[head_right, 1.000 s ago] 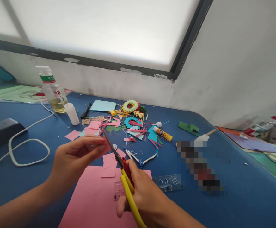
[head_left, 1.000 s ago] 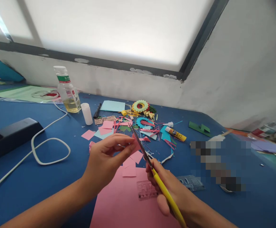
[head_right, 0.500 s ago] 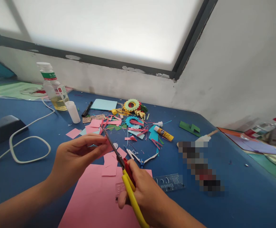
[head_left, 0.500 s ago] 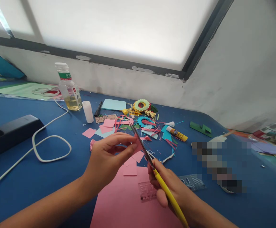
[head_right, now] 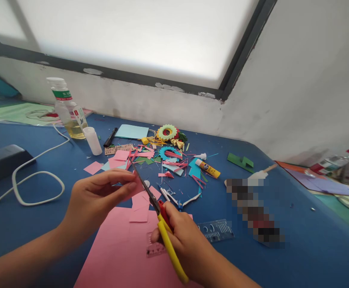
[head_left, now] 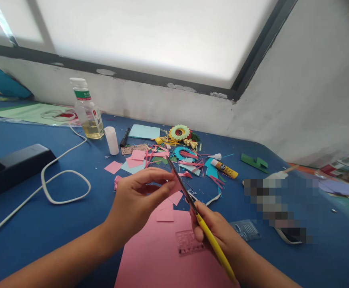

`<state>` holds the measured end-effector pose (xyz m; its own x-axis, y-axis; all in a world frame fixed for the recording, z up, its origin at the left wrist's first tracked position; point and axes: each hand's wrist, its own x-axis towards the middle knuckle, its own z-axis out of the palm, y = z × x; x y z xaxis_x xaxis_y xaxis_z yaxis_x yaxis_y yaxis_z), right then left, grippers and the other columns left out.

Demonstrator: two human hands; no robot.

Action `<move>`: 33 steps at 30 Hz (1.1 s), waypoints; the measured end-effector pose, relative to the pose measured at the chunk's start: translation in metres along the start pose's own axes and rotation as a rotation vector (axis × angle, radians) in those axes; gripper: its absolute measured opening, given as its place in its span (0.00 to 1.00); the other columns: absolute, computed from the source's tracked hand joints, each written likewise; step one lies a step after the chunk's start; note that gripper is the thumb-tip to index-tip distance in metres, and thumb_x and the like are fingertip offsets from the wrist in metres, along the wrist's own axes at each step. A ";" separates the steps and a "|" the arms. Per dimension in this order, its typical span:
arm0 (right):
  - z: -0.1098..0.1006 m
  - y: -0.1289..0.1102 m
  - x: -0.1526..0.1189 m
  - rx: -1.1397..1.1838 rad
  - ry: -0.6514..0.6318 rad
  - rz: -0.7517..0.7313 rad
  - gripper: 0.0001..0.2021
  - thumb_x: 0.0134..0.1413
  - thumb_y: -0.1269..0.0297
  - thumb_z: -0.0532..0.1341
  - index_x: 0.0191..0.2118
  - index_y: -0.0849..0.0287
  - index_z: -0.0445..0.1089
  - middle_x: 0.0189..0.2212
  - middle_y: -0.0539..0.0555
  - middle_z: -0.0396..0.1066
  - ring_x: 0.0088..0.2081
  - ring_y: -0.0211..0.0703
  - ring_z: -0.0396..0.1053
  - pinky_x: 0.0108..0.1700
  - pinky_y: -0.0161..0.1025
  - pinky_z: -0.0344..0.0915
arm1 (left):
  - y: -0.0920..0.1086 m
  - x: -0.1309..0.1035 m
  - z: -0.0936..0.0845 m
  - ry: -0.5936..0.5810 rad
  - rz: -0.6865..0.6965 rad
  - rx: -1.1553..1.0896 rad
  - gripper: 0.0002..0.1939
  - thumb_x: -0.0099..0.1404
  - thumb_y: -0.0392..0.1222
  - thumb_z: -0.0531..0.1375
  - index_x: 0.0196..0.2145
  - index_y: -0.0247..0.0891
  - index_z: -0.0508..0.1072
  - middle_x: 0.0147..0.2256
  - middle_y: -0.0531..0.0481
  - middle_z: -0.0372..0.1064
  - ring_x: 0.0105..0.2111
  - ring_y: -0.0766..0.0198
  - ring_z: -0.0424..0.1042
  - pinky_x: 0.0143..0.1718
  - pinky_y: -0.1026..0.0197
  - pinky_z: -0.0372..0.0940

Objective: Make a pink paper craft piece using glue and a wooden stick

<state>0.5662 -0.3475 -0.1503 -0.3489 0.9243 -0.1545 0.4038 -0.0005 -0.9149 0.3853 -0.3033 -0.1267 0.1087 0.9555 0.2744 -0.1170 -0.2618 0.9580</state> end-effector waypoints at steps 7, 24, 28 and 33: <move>-0.031 0.012 0.012 -0.161 0.248 0.049 0.11 0.53 0.53 0.54 0.33 0.56 0.57 0.25 0.50 0.68 0.22 0.38 0.64 0.24 0.33 0.58 | 0.003 0.003 0.001 -0.043 -0.039 0.023 0.04 0.53 0.38 0.65 0.29 0.38 0.75 0.28 0.53 0.72 0.29 0.70 0.71 0.28 0.74 0.69; -0.073 0.018 0.018 -0.777 0.531 -0.090 0.17 0.55 0.54 0.52 0.42 0.61 0.68 0.43 0.61 0.68 0.47 0.52 0.64 0.50 0.45 0.58 | -0.005 0.003 0.002 -0.204 -0.173 0.161 0.12 0.57 0.46 0.61 0.38 0.40 0.75 0.36 0.49 0.72 0.32 0.68 0.71 0.31 0.69 0.68; -0.030 -0.001 0.009 -0.297 0.179 -0.114 0.18 0.57 0.49 0.52 0.41 0.58 0.69 0.36 0.54 0.70 0.38 0.45 0.67 0.38 0.38 0.62 | -0.013 0.000 0.007 -0.321 -0.168 0.175 0.12 0.61 0.47 0.56 0.34 0.37 0.76 0.30 0.49 0.72 0.29 0.67 0.70 0.30 0.66 0.68; -0.003 0.002 0.011 0.056 0.035 -0.102 0.19 0.57 0.48 0.51 0.37 0.59 0.68 0.29 0.51 0.66 0.31 0.39 0.63 0.32 0.35 0.59 | -0.022 -0.005 0.013 -0.424 -0.224 0.164 0.11 0.60 0.45 0.57 0.33 0.35 0.75 0.29 0.48 0.73 0.28 0.66 0.70 0.30 0.65 0.68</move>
<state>0.5660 -0.3364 -0.1525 -0.3562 0.9332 -0.0471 0.3190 0.0741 -0.9448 0.3998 -0.3039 -0.1480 0.5083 0.8603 0.0377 0.1080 -0.1071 0.9884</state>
